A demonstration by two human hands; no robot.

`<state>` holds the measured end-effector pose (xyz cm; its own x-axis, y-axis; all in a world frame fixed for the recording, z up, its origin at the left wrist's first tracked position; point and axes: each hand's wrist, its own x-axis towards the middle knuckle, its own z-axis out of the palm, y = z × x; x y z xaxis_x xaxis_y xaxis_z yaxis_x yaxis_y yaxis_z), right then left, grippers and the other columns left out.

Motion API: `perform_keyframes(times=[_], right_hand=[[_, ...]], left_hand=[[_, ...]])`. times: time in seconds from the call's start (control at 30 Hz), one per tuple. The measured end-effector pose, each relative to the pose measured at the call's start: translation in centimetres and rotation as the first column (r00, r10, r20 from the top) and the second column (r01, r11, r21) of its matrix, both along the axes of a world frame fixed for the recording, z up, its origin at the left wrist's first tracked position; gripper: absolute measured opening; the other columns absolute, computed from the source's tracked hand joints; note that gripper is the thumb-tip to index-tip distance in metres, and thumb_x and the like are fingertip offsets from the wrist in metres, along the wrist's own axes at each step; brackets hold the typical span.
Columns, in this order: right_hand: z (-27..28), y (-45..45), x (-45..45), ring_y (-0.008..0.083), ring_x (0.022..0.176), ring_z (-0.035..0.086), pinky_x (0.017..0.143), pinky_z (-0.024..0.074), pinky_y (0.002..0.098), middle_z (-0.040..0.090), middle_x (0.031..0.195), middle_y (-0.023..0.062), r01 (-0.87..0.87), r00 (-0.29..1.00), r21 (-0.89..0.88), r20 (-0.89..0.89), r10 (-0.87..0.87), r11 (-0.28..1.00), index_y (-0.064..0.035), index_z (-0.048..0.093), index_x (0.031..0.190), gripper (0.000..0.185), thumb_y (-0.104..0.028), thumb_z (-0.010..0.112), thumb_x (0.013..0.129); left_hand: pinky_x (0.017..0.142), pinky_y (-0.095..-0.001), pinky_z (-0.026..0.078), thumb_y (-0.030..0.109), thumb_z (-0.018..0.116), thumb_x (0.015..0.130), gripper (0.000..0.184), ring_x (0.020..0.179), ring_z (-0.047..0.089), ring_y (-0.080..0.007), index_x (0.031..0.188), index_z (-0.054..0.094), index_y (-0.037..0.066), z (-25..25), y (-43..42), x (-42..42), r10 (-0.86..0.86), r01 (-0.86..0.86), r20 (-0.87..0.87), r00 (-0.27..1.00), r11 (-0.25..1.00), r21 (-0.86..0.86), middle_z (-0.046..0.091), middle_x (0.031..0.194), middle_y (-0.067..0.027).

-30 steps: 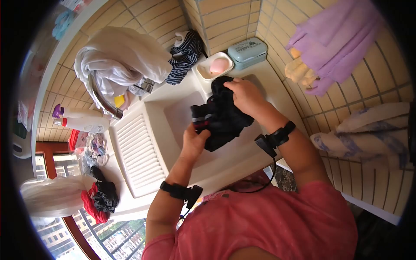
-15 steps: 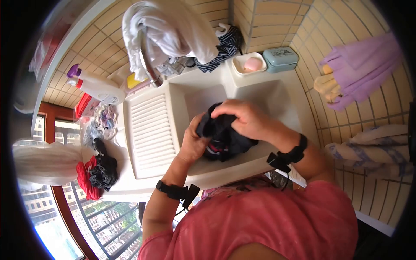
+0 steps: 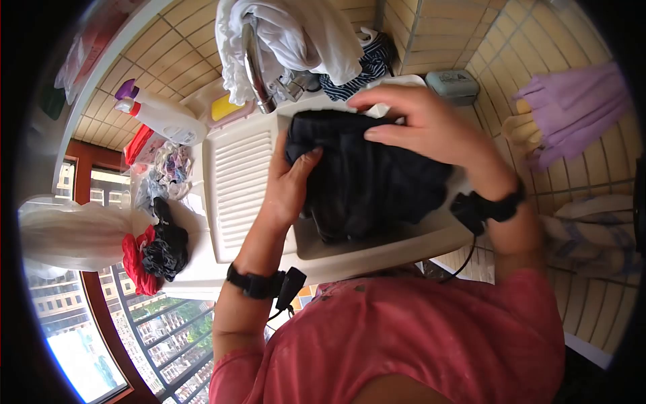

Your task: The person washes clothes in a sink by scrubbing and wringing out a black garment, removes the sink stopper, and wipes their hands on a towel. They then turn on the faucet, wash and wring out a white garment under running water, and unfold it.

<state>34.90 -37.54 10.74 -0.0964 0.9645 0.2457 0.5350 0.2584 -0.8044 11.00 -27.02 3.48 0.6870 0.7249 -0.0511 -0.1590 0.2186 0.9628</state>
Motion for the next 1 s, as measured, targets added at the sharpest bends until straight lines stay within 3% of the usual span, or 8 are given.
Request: perform_keyframes(times=[0.13,0.27,0.43,0.63,0.73,0.77,0.9,1.0], right_hand=[[-17.8,3.4,-0.5,0.0283,0.110,0.067,0.093,0.0548,0.0385,0.064,0.130,0.0177,0.153,0.981,-0.067,0.127,-0.144,0.986,-0.0043,0.054,0.139,0.049,-0.004,0.067,0.092],[-28.9,2.9,-2.4,0.0402,0.131,0.050,0.111,0.0420,0.0478,0.050,0.143,0.0207,0.091,0.931,0.003,0.354,-0.086,0.996,-0.0081,0.050,0.143,0.058,-0.015,0.071,0.090],[-35.7,3.4,-2.9,0.0371,0.148,0.032,0.120,0.0208,0.0580,0.038,0.159,0.0176,0.182,0.717,-0.037,0.689,-0.107,0.983,-0.0136,0.045,0.150,0.069,-0.035,0.072,0.090],[-42.8,5.0,-3.0,0.0364,0.138,0.045,0.119,0.0247,0.0555,0.046,0.152,0.0179,0.261,0.688,0.067,0.686,-0.235,0.963,-0.0156,0.052,0.145,0.054,-0.019,0.059,0.092],[-49.4,9.9,-3.9,0.0331,0.124,0.056,0.102,0.0430,0.0531,0.060,0.133,0.0139,0.464,0.608,0.587,0.334,-0.720,0.663,-0.0141,0.065,0.128,0.040,-0.016,0.060,0.089],[-49.3,10.2,-3.5,0.0332,0.123,0.057,0.101,0.0437,0.0528,0.061,0.131,0.0138,0.440,0.583,0.537,0.439,-0.684,0.720,-0.0137,0.065,0.127,0.040,-0.015,0.061,0.088],[-46.7,10.2,-3.3,0.0340,0.118,0.059,0.097,0.0465,0.0519,0.063,0.126,0.0136,0.446,0.597,0.372,0.554,-0.580,0.814,-0.0121,0.065,0.125,0.040,-0.013,0.063,0.085],[-42.2,8.6,-3.3,0.0345,0.115,0.061,0.094,0.0487,0.0512,0.065,0.122,0.0134,0.400,0.681,0.048,0.653,-0.332,0.915,-0.0109,0.066,0.123,0.040,-0.012,0.064,0.084]], left_hand=[[0.096,-0.0475,0.050,0.024,0.068,0.092,0.057,0.112,0.064,-0.0472,0.141,0.045,0.005,-15.9,3.0,-1.2,0.347,0.003,-0.551,0.759,0.844,0.536,0.068,0.116,-0.0278],[0.109,-0.0529,0.044,0.033,0.069,0.092,0.090,0.132,0.047,-0.0512,0.161,0.012,0.019,-19.1,2.6,2.1,0.178,0.322,-0.924,0.337,0.901,0.291,0.035,0.152,-0.0318],[0.110,-0.0536,0.043,0.044,0.066,0.094,0.096,0.149,0.024,-0.0462,0.164,0.006,0.020,-25.3,2.4,5.2,0.298,0.510,-0.939,0.172,0.788,0.344,0.008,0.166,-0.0266],[0.110,-0.0591,0.042,0.045,0.065,0.095,0.093,0.147,0.023,-0.0516,0.163,0.011,0.013,-30.1,3.8,6.4,0.292,0.552,-0.946,0.139,0.770,0.319,0.008,0.164,-0.0310],[0.111,-0.0592,0.040,0.048,0.064,0.094,0.091,0.150,0.016,-0.0509,0.163,0.016,0.013,-35.1,4.8,6.3,0.381,0.562,-0.910,0.164,0.722,0.404,0.005,0.165,-0.0298],[0.112,-0.0587,0.039,0.051,0.063,0.093,0.092,0.152,0.012,-0.0489,0.163,0.017,0.015,-36.6,5.3,6.5,0.479,0.564,-0.857,0.191,0.661,0.495,0.002,0.167,-0.0265],[0.111,-0.0554,0.042,0.045,0.069,0.087,0.084,0.148,0.030,-0.0460,0.157,0.036,0.013,-32.5,9.9,9.4,0.384,0.536,-0.901,0.200,0.727,0.429,0.026,0.162,-0.0298],[0.094,-0.0470,0.053,0.030,0.070,0.081,0.055,0.118,0.064,-0.0371,0.131,0.063,0.009,-32.3,12.5,8.9,0.098,0.289,-0.927,0.361,0.934,0.211,0.065,0.127,-0.0261]])
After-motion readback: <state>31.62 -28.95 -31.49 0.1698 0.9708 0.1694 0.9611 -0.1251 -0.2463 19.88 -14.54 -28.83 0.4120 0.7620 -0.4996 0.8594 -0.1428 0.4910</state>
